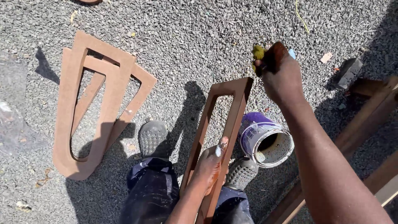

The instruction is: Applying wood stain to wooden furniture frame components using a sponge.

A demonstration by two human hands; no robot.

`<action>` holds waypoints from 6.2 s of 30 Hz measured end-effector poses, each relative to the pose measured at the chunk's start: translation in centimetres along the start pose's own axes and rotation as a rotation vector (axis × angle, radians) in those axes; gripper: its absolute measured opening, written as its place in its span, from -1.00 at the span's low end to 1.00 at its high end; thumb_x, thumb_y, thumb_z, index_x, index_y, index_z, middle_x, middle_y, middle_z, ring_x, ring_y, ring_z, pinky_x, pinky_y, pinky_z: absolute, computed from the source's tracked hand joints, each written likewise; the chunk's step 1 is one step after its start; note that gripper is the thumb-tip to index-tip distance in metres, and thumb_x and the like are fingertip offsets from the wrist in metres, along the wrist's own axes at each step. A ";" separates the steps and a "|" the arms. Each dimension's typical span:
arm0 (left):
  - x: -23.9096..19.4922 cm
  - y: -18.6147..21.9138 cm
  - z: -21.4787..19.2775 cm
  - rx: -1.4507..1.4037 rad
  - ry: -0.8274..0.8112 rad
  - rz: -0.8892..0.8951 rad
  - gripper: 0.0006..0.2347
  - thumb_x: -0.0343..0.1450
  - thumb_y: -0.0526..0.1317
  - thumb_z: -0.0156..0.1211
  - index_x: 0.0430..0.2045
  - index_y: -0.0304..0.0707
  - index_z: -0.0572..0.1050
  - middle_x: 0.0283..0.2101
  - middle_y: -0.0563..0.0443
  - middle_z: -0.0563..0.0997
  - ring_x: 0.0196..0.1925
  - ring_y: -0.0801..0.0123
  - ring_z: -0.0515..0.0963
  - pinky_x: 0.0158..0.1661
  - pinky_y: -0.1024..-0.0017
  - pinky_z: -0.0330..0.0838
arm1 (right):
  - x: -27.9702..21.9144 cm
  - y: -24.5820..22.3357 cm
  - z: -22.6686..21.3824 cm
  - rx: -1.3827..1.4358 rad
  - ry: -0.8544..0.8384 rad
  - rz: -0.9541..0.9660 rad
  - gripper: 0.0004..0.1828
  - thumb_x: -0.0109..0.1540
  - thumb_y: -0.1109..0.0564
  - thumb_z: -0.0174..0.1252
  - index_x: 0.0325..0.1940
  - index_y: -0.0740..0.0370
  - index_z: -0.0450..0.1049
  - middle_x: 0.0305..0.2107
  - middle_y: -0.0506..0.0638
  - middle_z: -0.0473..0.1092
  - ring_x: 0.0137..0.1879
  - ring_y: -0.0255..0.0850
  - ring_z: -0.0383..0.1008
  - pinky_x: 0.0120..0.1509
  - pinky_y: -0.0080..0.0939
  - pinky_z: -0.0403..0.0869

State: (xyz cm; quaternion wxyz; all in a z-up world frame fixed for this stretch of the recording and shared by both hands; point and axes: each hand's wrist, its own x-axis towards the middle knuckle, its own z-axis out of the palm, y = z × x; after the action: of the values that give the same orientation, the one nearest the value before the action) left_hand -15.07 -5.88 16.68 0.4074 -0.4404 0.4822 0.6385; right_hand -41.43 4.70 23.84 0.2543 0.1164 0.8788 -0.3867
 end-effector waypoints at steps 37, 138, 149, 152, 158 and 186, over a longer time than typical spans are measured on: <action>16.7 8.5 7.5 0.940 0.231 0.555 -0.62 0.53 -0.09 -0.15 -0.21 -0.43 0.60 -0.32 -0.53 0.64 -0.22 -0.37 0.68 -0.38 -0.13 0.58 | -10.6 31.1 4.6 -0.098 -0.007 0.446 -0.39 0.18 0.23 0.01 0.35 0.34 0.24 0.07 0.52 0.36 0.26 0.46 0.35 0.37 0.35 0.32; -0.3 14.8 -5.0 0.967 0.315 -0.412 -0.60 0.50 -0.14 0.08 0.29 0.16 0.38 0.14 0.21 0.64 0.04 0.35 0.75 0.03 0.37 0.61 | -4.9 16.8 13.4 0.009 -0.119 -0.038 -0.77 0.19 0.38 0.01 -0.08 0.26 0.39 -0.21 0.19 0.47 -0.18 0.16 0.54 -0.11 0.13 0.50; 0.6 12.6 -5.7 0.975 0.310 -0.391 -0.62 0.52 -0.11 0.01 0.29 0.12 0.39 0.19 0.08 0.59 0.19 0.20 0.65 0.13 0.28 0.56 | -12.2 14.3 17.2 0.131 -0.232 -0.010 -0.55 0.00 0.40 0.09 -0.02 0.34 0.50 0.01 0.19 0.40 0.09 0.04 0.53 0.39 -0.14 0.47; 0.9 10.5 -7.0 1.003 0.274 -0.269 -0.60 0.51 -0.19 -0.02 0.30 0.17 0.38 0.10 0.10 0.67 0.09 0.21 0.68 0.03 0.23 0.55 | -11.3 16.2 17.2 -0.301 -0.513 0.021 -0.37 0.11 0.24 0.26 0.28 0.03 0.39 0.23 0.15 0.32 0.15 0.03 0.53 0.16 -0.01 0.67; -0.2 11.5 -6.4 1.007 0.326 -0.076 -0.67 0.46 -0.33 -0.02 0.01 0.09 0.62 -0.14 -0.13 0.72 -0.19 0.02 0.71 -0.25 0.10 0.50 | 7.4 24.1 11.5 -0.167 0.243 0.162 -0.80 0.30 0.22 -0.02 -0.02 0.28 0.42 -0.17 0.30 0.49 -0.25 0.22 0.53 -0.30 0.16 0.47; 2.6 12.1 -6.6 0.926 0.246 -0.380 -0.57 0.51 -0.15 0.04 0.35 0.12 0.30 0.22 0.16 0.59 0.16 0.22 0.68 0.15 0.29 0.55 | 17.3 24.5 9.0 -0.281 0.179 -0.236 -0.58 0.43 -0.11 0.27 -0.11 0.28 0.31 -0.36 0.24 0.47 -0.32 0.20 0.50 -0.37 0.19 0.37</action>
State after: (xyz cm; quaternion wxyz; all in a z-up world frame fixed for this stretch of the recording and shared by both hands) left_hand -26.10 -14.58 16.37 0.6088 -0.3656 0.6700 0.2162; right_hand -43.00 14.75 -5.82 0.1416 0.0097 0.9508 -0.2754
